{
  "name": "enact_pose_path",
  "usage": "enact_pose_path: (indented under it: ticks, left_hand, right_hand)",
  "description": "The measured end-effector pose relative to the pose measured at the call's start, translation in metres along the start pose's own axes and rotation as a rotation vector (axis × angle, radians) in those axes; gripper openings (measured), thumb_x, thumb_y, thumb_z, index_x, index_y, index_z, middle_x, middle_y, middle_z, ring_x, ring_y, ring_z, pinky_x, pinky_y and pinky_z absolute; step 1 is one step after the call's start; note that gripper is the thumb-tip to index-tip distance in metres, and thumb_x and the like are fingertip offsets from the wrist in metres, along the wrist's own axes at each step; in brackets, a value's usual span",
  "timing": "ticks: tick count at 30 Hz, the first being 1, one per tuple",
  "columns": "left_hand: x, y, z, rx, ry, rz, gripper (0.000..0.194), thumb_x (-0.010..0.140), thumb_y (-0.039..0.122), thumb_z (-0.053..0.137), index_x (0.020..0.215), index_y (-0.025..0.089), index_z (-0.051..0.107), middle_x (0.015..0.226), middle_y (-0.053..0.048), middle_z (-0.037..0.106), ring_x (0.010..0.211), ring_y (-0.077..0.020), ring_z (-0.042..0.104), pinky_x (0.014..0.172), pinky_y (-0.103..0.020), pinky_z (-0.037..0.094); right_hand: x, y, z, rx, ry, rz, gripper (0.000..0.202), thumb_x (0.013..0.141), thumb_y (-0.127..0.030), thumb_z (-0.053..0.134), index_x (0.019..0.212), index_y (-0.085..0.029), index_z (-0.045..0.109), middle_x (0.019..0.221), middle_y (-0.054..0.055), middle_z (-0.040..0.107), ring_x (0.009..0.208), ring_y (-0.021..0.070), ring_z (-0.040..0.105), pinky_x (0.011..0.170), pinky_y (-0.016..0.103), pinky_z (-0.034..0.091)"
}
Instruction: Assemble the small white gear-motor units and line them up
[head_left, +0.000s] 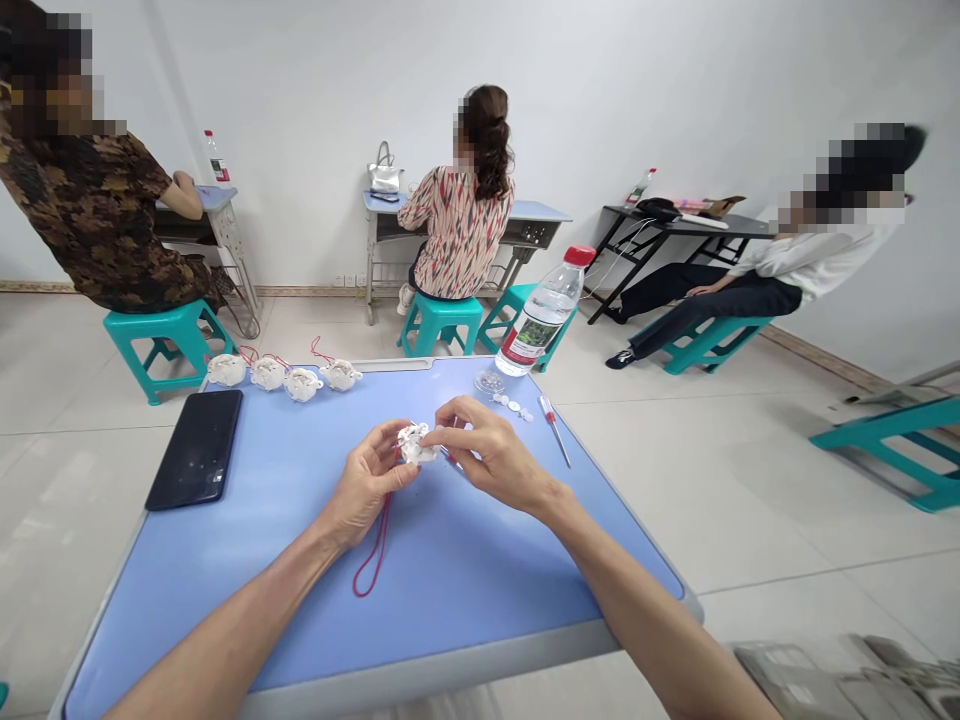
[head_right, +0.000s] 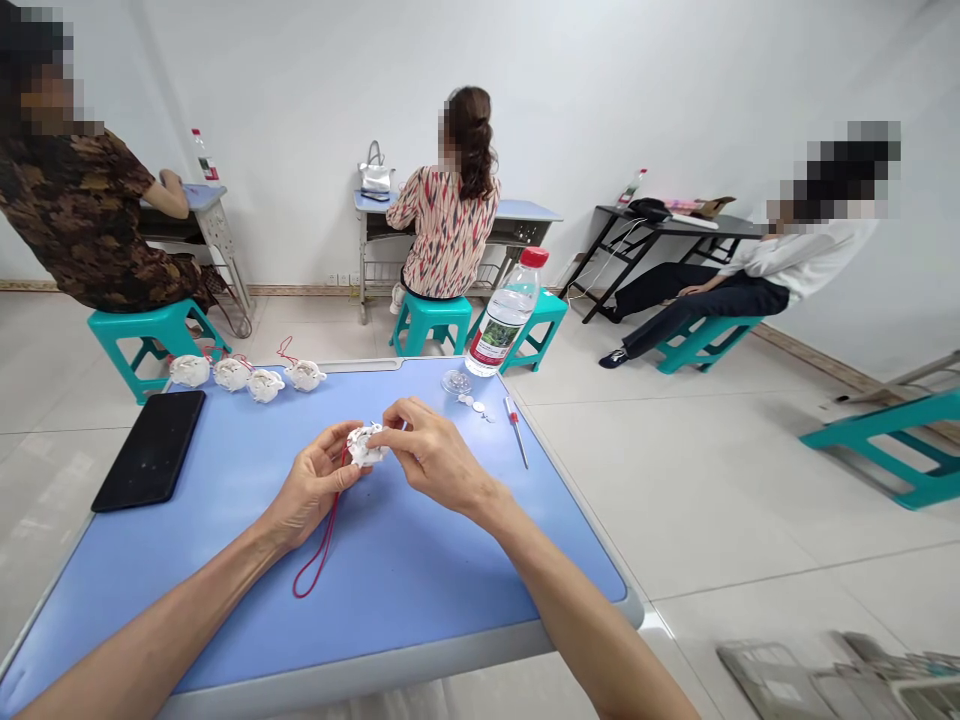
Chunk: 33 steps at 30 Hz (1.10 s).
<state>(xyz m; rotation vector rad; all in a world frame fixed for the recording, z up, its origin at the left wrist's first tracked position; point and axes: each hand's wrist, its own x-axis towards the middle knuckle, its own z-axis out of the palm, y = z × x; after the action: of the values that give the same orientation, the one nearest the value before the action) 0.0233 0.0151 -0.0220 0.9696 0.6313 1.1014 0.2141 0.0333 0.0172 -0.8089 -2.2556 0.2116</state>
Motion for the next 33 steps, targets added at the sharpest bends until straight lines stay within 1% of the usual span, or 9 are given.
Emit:
enact_pose_path:
  ticks: [6, 13, 19, 24, 33]
  left_hand:
    - [0.000, 0.000, 0.000, 0.000, 0.003, 0.001, 0.047, 0.070, 0.021, 0.075, 0.115, 0.024, 0.061, 0.118, -0.007, 0.060, 0.108, -0.0208, 0.054, 0.093, -0.034, 0.041]
    - [0.001, -0.001, -0.001, 0.015, -0.013, 0.007, 0.047, 0.072, 0.019, 0.074, 0.117, 0.023, 0.059, 0.119, -0.007, 0.057, 0.108, -0.0204, 0.052, 0.093, -0.034, 0.041]
    - [0.001, -0.001, -0.001, 0.018, -0.010, 0.022, 0.046, 0.073, 0.020, 0.074, 0.116, 0.022, 0.059, 0.122, -0.008, 0.057, 0.110, -0.0212, 0.052, 0.094, -0.034, 0.041]
    - [0.000, -0.002, -0.001, 0.003, -0.022, 0.020, 0.044, 0.074, 0.018, 0.072, 0.115, 0.023, 0.059, 0.118, -0.007, 0.058, 0.108, -0.0194, 0.052, 0.093, -0.033, 0.041]
    - [0.001, -0.002, -0.002, 0.004, -0.019, 0.011, 0.045, 0.074, 0.017, 0.073, 0.116, 0.023, 0.058, 0.117, -0.006, 0.058, 0.108, -0.0195, 0.051, 0.094, -0.034, 0.040]
  right_hand:
    - [0.000, -0.001, -0.001, -0.036, -0.009, -0.015, 0.037, 0.085, -0.004, 0.043, 0.102, -0.025, 0.069, 0.091, 0.006, 0.054, 0.082, 0.0166, 0.051, 0.071, 0.032, 0.047]
    - [0.000, -0.002, -0.001, -0.052, -0.013, -0.011, 0.037, 0.085, -0.003, 0.043, 0.102, -0.024, 0.068, 0.090, 0.006, 0.055, 0.080, 0.0163, 0.051, 0.069, 0.031, 0.047]
    - [0.001, -0.006, -0.005, -0.039, 0.029, -0.034, 0.036, 0.086, -0.003, 0.043, 0.101, -0.025, 0.067, 0.089, 0.006, 0.054, 0.080, 0.0165, 0.051, 0.069, 0.031, 0.046]
    - [0.000, -0.011, -0.006, -0.047, -0.002, -0.056, 0.034, 0.086, -0.003, 0.043, 0.098, -0.023, 0.067, 0.090, 0.007, 0.055, 0.082, 0.0172, 0.051, 0.069, 0.031, 0.045]
    - [0.001, -0.011, -0.005, -0.088, -0.028, -0.055, 0.035, 0.086, -0.003, 0.041, 0.098, -0.022, 0.068, 0.088, 0.007, 0.056, 0.081, 0.0179, 0.051, 0.068, 0.032, 0.046]
